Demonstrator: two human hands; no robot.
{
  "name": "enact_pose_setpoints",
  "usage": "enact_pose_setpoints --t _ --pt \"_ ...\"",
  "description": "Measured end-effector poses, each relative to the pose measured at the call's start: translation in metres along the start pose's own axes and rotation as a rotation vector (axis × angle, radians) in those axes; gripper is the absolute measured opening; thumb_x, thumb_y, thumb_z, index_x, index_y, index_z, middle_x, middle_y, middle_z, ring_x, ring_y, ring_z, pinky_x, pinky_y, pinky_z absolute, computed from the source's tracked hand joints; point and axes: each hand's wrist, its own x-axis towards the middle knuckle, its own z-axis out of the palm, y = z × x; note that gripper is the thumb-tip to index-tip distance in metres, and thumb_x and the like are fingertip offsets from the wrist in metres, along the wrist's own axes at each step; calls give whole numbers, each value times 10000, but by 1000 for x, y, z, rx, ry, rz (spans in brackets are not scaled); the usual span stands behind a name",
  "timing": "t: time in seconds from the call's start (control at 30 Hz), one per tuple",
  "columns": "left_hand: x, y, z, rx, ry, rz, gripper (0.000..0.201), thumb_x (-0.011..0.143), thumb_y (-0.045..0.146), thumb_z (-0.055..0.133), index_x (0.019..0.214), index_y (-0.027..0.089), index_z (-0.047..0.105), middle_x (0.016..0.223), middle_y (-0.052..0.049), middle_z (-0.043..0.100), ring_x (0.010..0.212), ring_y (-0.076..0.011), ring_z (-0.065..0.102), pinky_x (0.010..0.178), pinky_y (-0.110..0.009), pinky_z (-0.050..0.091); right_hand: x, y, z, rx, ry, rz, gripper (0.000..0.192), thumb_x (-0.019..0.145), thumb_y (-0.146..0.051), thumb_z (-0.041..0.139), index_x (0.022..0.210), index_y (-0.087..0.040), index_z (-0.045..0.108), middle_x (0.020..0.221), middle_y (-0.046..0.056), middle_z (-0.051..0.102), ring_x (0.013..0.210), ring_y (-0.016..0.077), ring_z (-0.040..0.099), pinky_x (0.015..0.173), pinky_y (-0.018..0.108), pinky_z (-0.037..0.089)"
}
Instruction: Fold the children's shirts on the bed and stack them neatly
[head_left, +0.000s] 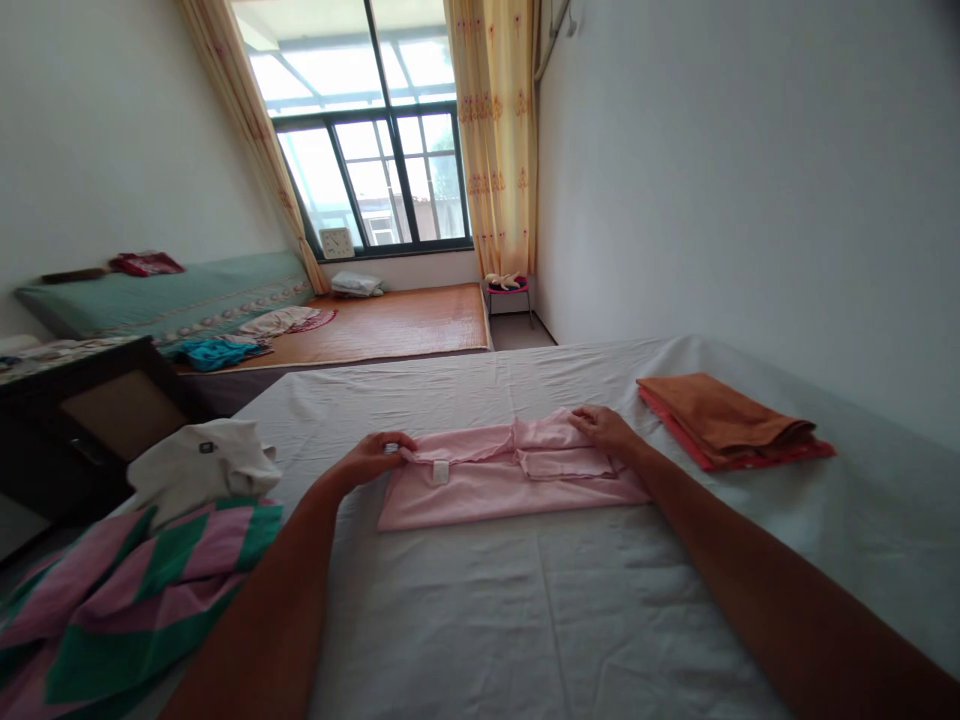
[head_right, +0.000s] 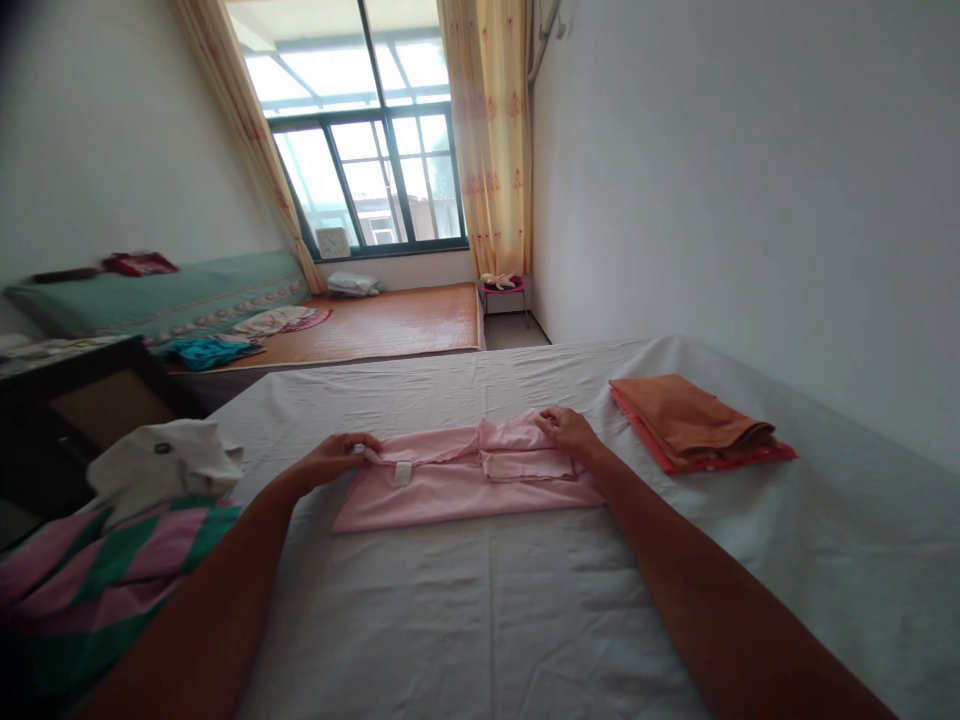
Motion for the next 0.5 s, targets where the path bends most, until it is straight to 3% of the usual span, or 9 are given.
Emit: enact_pose_setpoints --t 0.13,0.2,0.33,0.4,0.5 --pt "19 28 23 48 208 49 283 746 329 508 902 184 695 953 -44 709 944 -206 625 842 -305 479 -1 3 -1 9 36 21 353 818 -362 506 1068 -165 658 957 82 702 858 193 631 752 263 449" --pt "32 52 50 45 174 91 310 803 311 456 978 177 675 858 -37 712 820 -174 640 780 -284 491 -4 1 -3 11 38 -16 390 821 -342 492 1132 -151 631 892 68 699 793 179 624 717 260 446" --pt "50 97 110 150 101 140 426 855 328 462 1254 205 547 849 -21 713 769 -157 630 734 -262 464 -9 -6 -8 39 -21 -109 395 824 -322 478 1161 -186 631 676 -12 644 592 133 549 592 232 405" --pt "54 109 130 159 133 125 481 860 358 481 1324 232 484 874 -14 713 792 -157 628 720 -253 451 -9 -6 -11 51 -52 -119 343 816 -321 488 1067 -194 684 664 -13 644 582 130 538 577 227 394" --pt "56 110 143 179 174 77 453 865 323 475 1315 272 501 824 2 701 769 -156 619 676 -245 434 -8 0 -16 74 -75 -139 287 803 -311 505 943 -187 724 776 17 696 693 152 588 645 234 418"
